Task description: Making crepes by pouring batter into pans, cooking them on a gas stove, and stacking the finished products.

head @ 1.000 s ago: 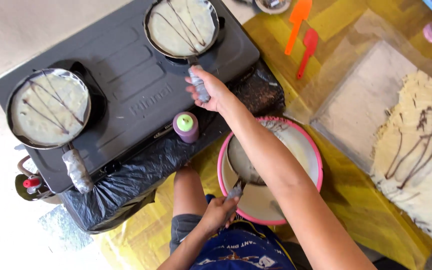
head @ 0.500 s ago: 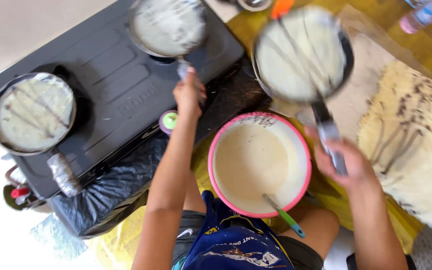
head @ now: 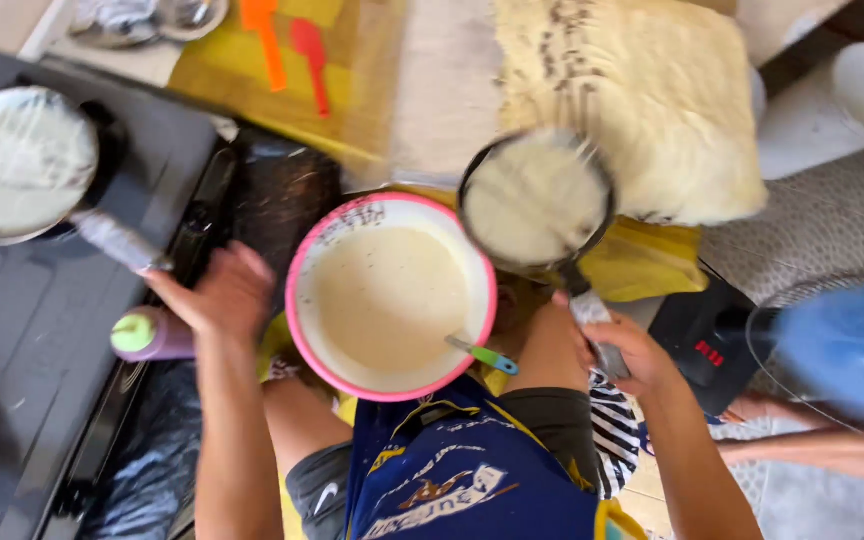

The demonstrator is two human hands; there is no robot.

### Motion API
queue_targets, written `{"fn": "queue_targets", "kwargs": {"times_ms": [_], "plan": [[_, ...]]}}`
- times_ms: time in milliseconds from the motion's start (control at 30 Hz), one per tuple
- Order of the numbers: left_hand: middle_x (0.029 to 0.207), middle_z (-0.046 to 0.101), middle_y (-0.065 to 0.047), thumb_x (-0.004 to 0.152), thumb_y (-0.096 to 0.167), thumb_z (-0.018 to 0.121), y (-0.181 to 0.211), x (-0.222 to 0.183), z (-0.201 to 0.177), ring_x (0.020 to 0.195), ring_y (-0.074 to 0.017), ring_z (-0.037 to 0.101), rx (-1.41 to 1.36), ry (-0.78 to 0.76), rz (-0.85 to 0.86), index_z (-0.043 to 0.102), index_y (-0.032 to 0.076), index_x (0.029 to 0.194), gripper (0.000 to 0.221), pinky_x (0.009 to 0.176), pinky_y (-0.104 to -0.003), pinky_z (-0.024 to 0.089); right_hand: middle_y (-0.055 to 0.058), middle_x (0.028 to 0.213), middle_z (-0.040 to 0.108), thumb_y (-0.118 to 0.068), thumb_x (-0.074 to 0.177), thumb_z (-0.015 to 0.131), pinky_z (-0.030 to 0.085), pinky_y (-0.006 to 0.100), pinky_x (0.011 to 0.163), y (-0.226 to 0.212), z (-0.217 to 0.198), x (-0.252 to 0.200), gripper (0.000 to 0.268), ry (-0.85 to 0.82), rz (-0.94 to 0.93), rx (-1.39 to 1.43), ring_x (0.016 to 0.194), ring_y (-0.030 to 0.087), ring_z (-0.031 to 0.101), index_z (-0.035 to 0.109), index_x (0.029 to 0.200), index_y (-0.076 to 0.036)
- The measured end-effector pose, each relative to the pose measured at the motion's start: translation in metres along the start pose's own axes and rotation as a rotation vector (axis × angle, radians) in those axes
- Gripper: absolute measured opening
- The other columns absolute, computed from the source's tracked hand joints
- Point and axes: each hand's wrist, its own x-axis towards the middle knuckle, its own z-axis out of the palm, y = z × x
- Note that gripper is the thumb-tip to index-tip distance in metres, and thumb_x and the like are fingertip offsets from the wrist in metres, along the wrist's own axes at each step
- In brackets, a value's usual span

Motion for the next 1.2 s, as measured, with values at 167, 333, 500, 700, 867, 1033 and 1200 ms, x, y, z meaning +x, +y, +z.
{"fn": "queue_targets", "kwargs": {"times_ms": [167,333,500,700,867,1033,1200], "plan": [[0.082,0.057,-0.013,0.075,0.087,0.04,-0.083,-0.125,-0.049,0.062,-0.0225,0.056,0.77,0.172,-0.385,0.056,0.008,0.107,0.086,0.053,-0.028,0.045,0.034,0.106,0.07,-0.026,0.095,0.059,0.052,0.053,0.091,-0.052,0.016,0.021,0.062,0.995,-0.164,-1.407,0.102,0.05,0.069,0.053,0.147,0.007],[0.112,0.064,-0.024,0.101,0.061,0.035,-0.085,-0.159,-0.122,0.089,-0.0342,0.063,0.846,0.096,-0.652,0.052,-0.003,0.141,0.077,0.079,-0.043,0.053,0.004,0.093,0.05,-0.009,0.086,0.072,0.041,0.034,0.046,-0.009,-0.131,0.085,0.083,1.348,-0.592,-2.234,0.069,0.023,0.05,0.041,0.163,-0.014],[0.107,0.068,-0.02,0.105,0.054,0.045,-0.051,-0.153,-0.18,0.085,-0.0325,0.066,0.697,0.102,-0.49,0.059,0.001,0.133,0.063,0.076,-0.044,0.056,0.001,0.088,0.047,0.001,0.084,0.064,0.024,0.03,0.043,-0.01,-0.153,0.096,0.085,1.418,-0.708,-2.394,0.062,0.017,0.037,0.041,0.164,-0.018],[0.108,0.066,-0.021,0.107,0.05,0.043,-0.065,-0.152,-0.153,0.089,-0.0322,0.063,0.715,0.102,-0.457,0.058,0.0,0.133,0.058,0.081,-0.043,0.053,0.003,0.098,0.051,-0.003,0.071,0.084,0.042,0.032,0.046,-0.06,-0.076,0.075,0.094,1.373,-0.685,-2.255,0.071,0.021,0.049,0.049,0.158,-0.014],[0.107,0.077,-0.017,0.091,0.029,0.059,-0.115,-0.182,-0.059,0.081,-0.0329,0.075,1.209,-0.03,-0.243,0.059,0.007,0.138,0.052,0.086,-0.04,0.06,0.002,0.107,0.077,-0.028,0.092,0.076,0.056,0.029,0.085,-0.064,0.049,0.074,0.029,0.663,-0.475,-0.944,0.093,0.015,0.072,0.073,0.118,-0.016],[0.129,0.068,-0.01,0.086,0.038,0.071,-0.117,-0.167,-0.081,0.114,-0.0185,0.065,1.313,-0.482,-0.057,0.04,0.008,0.153,0.08,0.097,-0.035,0.054,0.011,0.078,0.069,-0.049,0.103,0.047,0.046,0.032,0.05,0.095,0.104,0.144,0.053,0.022,0.082,0.067,0.059,0.019,0.061,0.073,0.106,-0.002],[0.073,0.071,-0.009,0.074,0.006,0.087,-0.059,-0.179,-0.149,0.055,-0.0155,0.064,1.049,-0.256,0.102,0.069,0.002,0.097,0.029,0.04,-0.031,0.057,0.014,0.098,0.071,-0.065,0.103,0.034,0.05,0.025,0.035,0.165,0.23,0.134,0.064,-0.382,0.145,-0.048,0.067,0.016,0.069,0.057,0.129,-0.012]]}}
